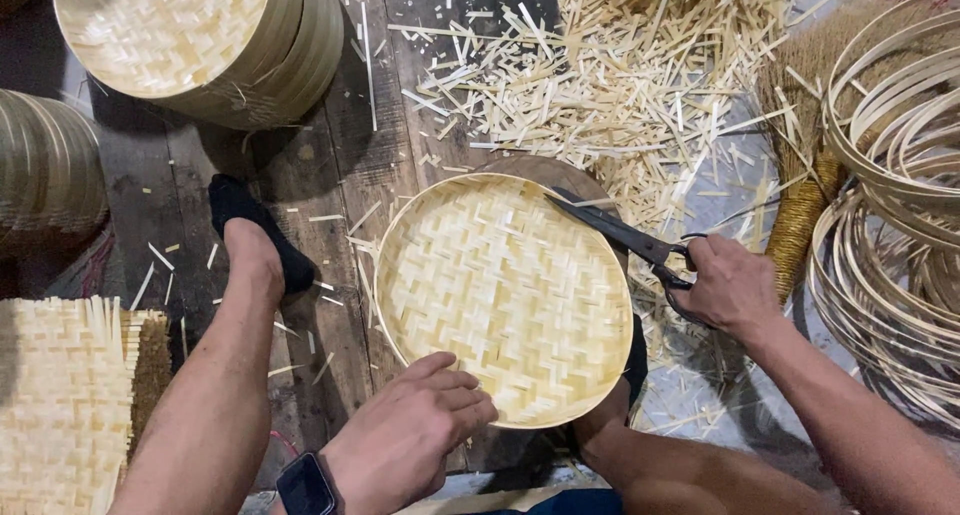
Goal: The person weaves bamboo strips into circular baskets by placing a woven mat over a circular frame, trimming excess material with scissors, and stacking the finished baskets. The person repeats this process multiple times, handling bamboo mats, frames, and scissors.
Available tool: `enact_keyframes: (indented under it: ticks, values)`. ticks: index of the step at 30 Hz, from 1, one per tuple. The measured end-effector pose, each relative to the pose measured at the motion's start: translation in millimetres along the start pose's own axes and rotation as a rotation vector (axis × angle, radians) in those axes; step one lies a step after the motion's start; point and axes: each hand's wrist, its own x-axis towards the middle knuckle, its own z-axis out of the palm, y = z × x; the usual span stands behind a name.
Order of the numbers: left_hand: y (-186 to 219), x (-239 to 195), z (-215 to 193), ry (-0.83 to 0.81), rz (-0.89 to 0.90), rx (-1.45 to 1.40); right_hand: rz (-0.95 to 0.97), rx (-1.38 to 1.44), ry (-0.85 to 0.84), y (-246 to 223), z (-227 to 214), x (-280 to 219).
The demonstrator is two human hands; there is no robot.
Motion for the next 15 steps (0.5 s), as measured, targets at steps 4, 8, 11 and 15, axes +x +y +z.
enact_keyframes:
  ticks: [4, 8, 11, 15]
  values:
    - [-2, -2, 2, 0.019, 0.007, -0.011, 0.084, 0.078, -0.137, 8, 15, 6]
    - [-6, -3, 1, 0.051, 0.086, 0.057, 0.298, 0.368, 0.059, 23, 48, 2]
    - [10, 0, -36, -0.068, 0.002, 0.363, 0.514, 0.515, -0.052, 25, 56, 0]
    - [-64, -10, -64, 0.232, 0.076, 0.629, 0.458, 0.297, 0.187, 59, 150, -29]
